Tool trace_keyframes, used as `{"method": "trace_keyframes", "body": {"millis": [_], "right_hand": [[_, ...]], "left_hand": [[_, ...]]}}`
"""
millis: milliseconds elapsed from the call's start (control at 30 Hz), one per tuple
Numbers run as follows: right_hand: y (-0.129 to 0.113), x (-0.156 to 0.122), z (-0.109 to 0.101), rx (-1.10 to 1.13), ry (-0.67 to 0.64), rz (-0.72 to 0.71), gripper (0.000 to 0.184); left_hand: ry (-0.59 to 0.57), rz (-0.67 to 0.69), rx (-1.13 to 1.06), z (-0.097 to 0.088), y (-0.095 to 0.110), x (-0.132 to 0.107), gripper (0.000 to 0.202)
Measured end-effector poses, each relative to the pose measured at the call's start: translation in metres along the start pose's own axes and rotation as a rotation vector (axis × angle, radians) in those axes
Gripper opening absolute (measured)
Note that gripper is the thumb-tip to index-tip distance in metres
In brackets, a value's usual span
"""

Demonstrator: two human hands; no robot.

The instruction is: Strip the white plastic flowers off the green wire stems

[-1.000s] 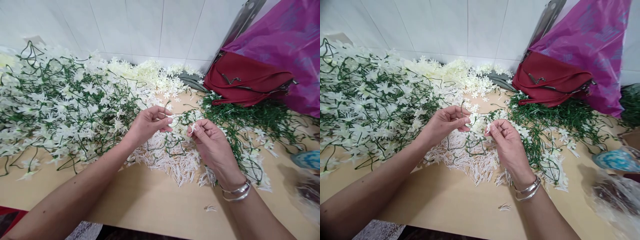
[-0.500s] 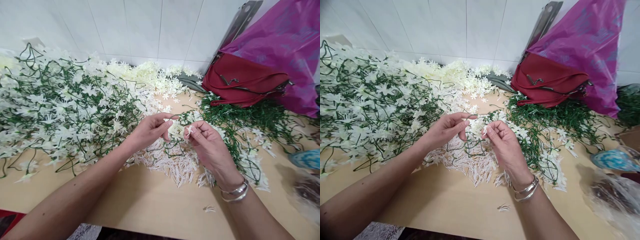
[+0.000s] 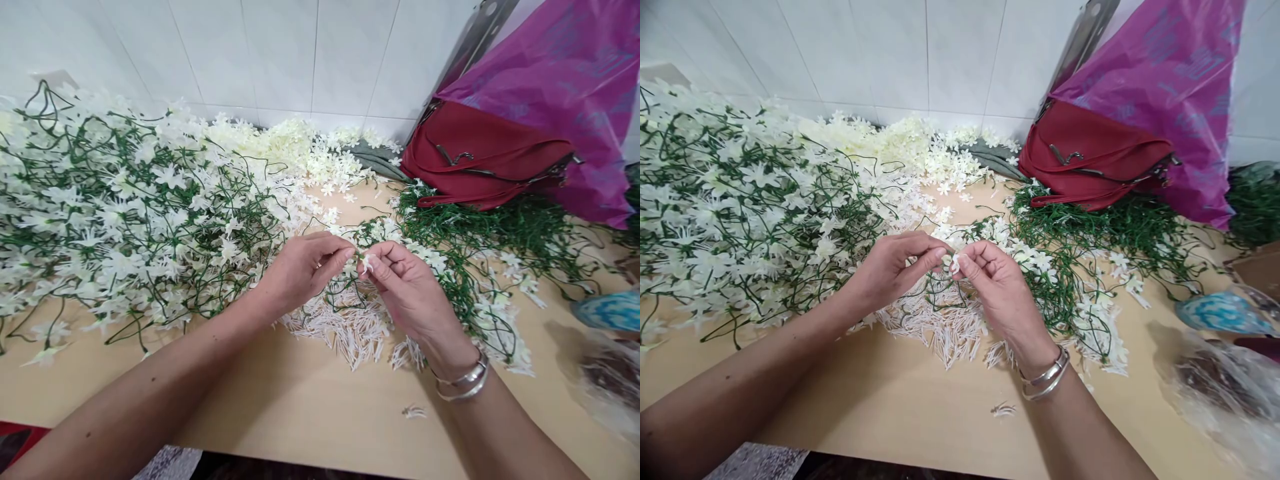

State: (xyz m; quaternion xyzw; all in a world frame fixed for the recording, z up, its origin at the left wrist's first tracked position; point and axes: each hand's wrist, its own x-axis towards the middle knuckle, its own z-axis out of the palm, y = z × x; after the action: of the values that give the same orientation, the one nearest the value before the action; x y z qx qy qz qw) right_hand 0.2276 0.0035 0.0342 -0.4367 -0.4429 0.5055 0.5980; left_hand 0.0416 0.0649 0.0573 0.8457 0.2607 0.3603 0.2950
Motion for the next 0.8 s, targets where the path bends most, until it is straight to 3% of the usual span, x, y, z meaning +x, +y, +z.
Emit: {"method": "trace_keyframes", "body": {"millis": [233,800], "right_hand": [[-0.0073,0.0000,-0.0022,0.079,-0.019,0.034,0.023],[-0.0048,0.0005,-0.0016,0.038,0.000,0.049,0.028]], "left_hand": [[-0.075,-0.272,-0.326,0.0016,-0.0033,-0.0001,0.030],[-0.120,-0.273,-0.383,0.0025,0.0042,-0.0001,0.022]]}}
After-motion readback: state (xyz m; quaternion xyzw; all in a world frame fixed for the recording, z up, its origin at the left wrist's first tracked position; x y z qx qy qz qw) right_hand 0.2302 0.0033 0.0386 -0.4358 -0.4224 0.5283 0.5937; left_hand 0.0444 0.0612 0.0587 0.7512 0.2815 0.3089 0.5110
